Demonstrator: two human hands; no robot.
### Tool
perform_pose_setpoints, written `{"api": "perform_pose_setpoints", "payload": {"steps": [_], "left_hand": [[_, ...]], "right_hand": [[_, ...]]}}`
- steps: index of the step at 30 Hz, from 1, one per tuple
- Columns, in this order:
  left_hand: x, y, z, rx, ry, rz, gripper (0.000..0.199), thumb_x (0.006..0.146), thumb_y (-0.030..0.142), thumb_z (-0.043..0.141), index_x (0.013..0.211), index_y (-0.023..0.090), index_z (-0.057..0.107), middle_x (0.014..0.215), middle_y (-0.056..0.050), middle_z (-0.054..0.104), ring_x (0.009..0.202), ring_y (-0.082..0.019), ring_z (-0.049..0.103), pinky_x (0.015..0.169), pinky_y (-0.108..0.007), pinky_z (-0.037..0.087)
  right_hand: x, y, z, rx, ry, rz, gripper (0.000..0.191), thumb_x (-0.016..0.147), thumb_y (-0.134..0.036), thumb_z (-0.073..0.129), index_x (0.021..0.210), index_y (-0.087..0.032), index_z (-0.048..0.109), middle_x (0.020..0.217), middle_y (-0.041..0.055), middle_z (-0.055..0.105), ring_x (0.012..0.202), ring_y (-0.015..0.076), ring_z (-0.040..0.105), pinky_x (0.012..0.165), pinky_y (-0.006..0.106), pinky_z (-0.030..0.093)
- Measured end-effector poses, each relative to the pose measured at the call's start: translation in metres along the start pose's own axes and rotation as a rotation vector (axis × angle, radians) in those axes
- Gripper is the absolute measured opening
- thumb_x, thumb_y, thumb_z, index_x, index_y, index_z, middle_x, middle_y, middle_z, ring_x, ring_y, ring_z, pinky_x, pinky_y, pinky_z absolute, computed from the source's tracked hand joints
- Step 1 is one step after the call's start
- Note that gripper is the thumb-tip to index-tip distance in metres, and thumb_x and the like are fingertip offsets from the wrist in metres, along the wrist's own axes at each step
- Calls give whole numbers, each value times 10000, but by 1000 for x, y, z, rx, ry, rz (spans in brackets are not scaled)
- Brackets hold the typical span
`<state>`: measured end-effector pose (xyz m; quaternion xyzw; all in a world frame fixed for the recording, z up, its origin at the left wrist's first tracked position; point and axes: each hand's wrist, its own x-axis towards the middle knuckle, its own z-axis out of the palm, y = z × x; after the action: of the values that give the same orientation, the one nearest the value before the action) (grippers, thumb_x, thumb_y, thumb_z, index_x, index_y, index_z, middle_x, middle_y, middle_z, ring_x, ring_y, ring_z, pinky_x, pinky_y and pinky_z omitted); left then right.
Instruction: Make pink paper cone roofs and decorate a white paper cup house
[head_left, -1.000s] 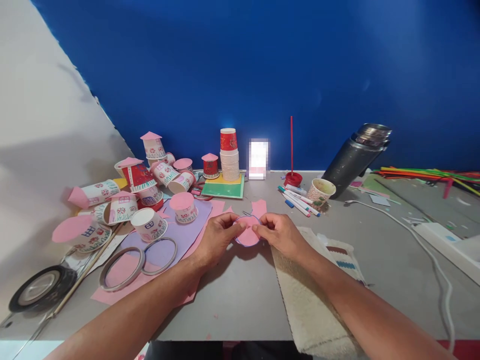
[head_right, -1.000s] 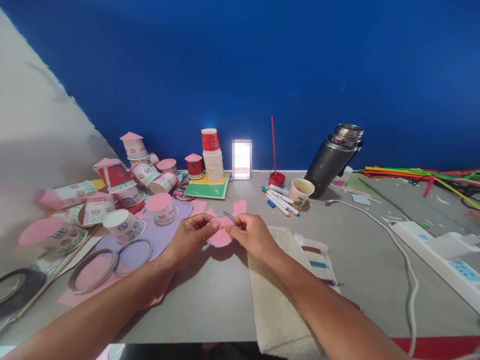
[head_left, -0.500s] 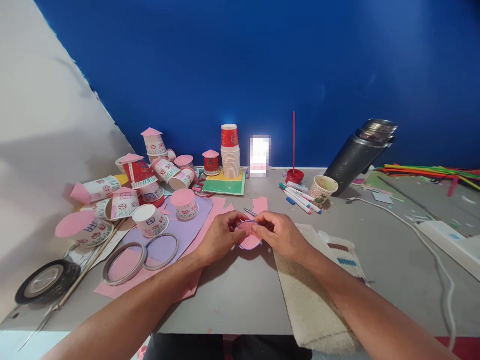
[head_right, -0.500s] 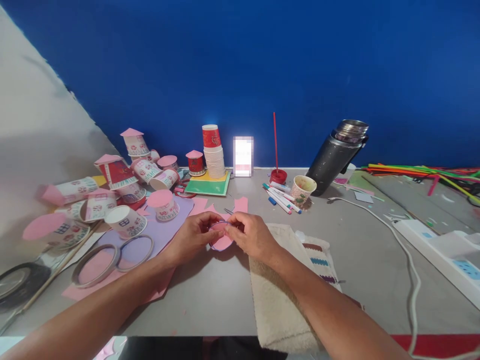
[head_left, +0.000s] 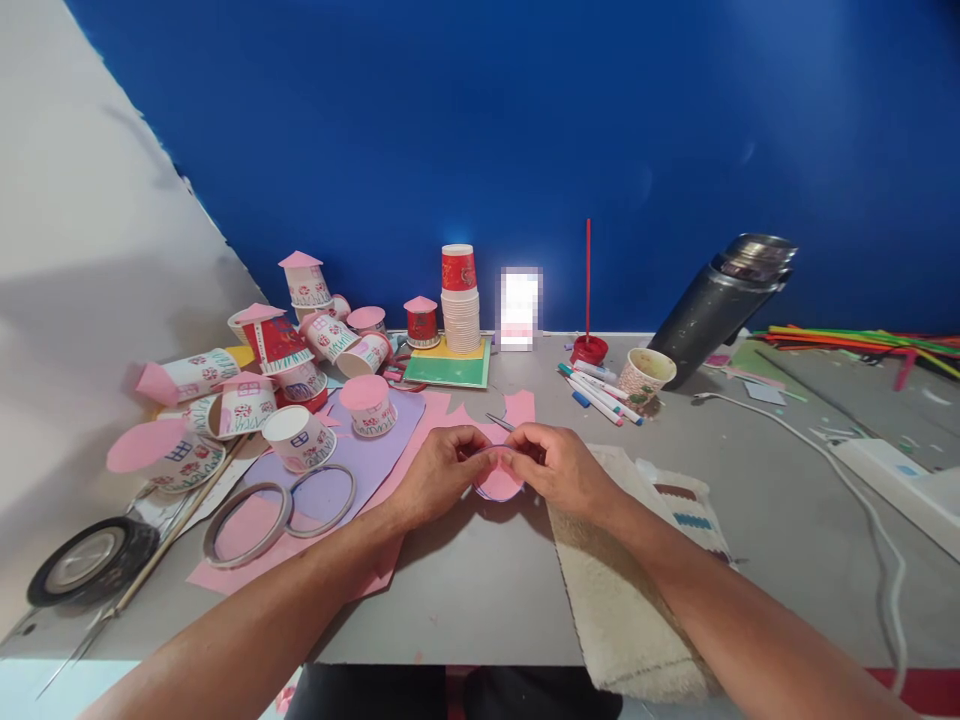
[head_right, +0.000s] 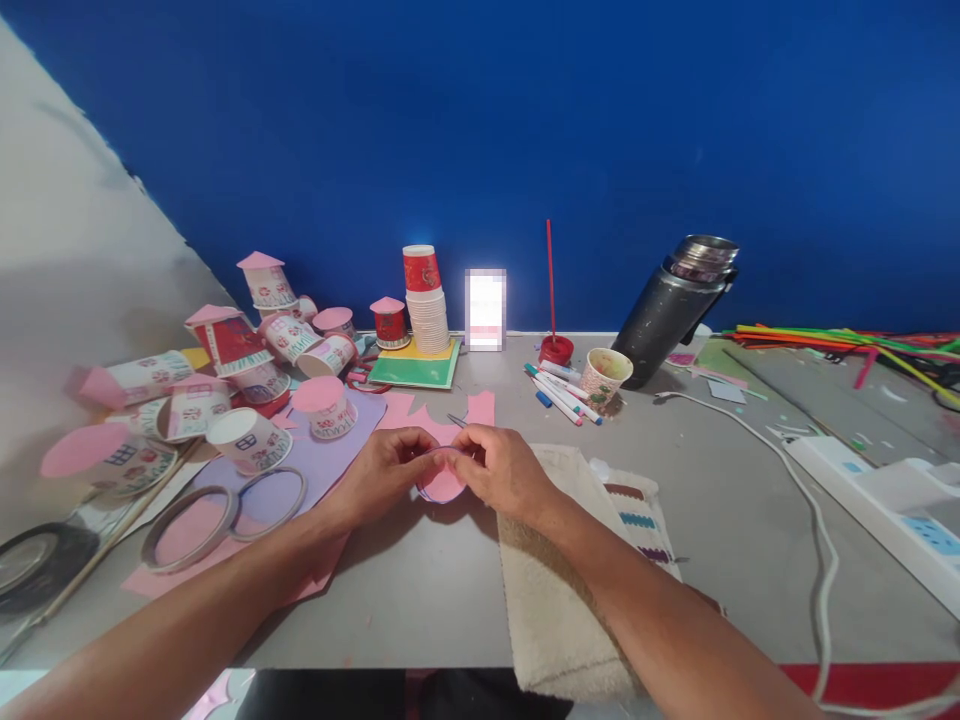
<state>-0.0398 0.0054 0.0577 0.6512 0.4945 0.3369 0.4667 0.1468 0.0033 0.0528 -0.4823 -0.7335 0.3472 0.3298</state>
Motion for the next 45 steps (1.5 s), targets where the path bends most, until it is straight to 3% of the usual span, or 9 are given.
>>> {"api": "perform_pose_setpoints", "payload": {"steps": [5,13,22,26,30,36,42,45], "left_hand": [[2,-5,0,-27,18,-33,209,763,326,655,644,158,615,607,15,579,588,-114,507,548,-231,387],[0,1,1,-10,-1,-13,251,775,372,642,649,155,644,614,3,581,590,-120,492,543,-234,374],[4,-3,-1,54,122,47,185,822,304,557,717,170,630,677,12,600,630,-127,524,596,-243,405],[1,-1,4,97,42,74,100,779,265,599,813,175,626,725,9,641,644,-134,575,608,-242,437],[-2,-2,10,211,-11,66,95,748,207,555,662,174,581,610,17,601,571,-122,534,517,-228,370],[-1,-3,7,217,-36,41,147,705,156,495,678,167,640,576,18,622,536,-122,543,493,-227,364],[11,-9,-9,-23,176,31,168,773,185,496,810,166,658,658,3,685,605,-136,640,611,-242,497],[14,-11,-15,-31,178,-42,230,864,313,502,807,153,656,498,18,603,463,-127,566,528,-246,479]], "right_hand": [[0,1,-1,11,-10,29,105,849,-286,605,807,-198,645,690,-18,650,585,119,530,554,238,381],[2,1,1,-36,38,20,171,821,-235,585,655,-198,598,623,-24,638,576,122,517,563,246,362],[4,3,-1,-18,98,59,186,790,-240,580,609,-199,561,592,-14,622,552,125,506,551,250,359],[1,1,2,-41,47,42,172,799,-232,578,631,-200,593,607,-12,654,550,125,521,550,246,357],[-1,0,5,-109,-22,41,157,789,-211,583,638,-205,624,615,-10,680,540,126,525,554,250,351],[-1,-1,6,-88,-24,66,135,748,-174,566,624,-200,611,610,-10,661,554,129,533,561,249,362],[0,-1,2,-32,46,88,171,745,-243,563,586,-200,516,574,-27,562,552,121,463,544,250,340],[1,1,2,2,49,68,187,760,-274,552,594,-199,511,569,-31,528,548,119,441,544,254,337]]}}
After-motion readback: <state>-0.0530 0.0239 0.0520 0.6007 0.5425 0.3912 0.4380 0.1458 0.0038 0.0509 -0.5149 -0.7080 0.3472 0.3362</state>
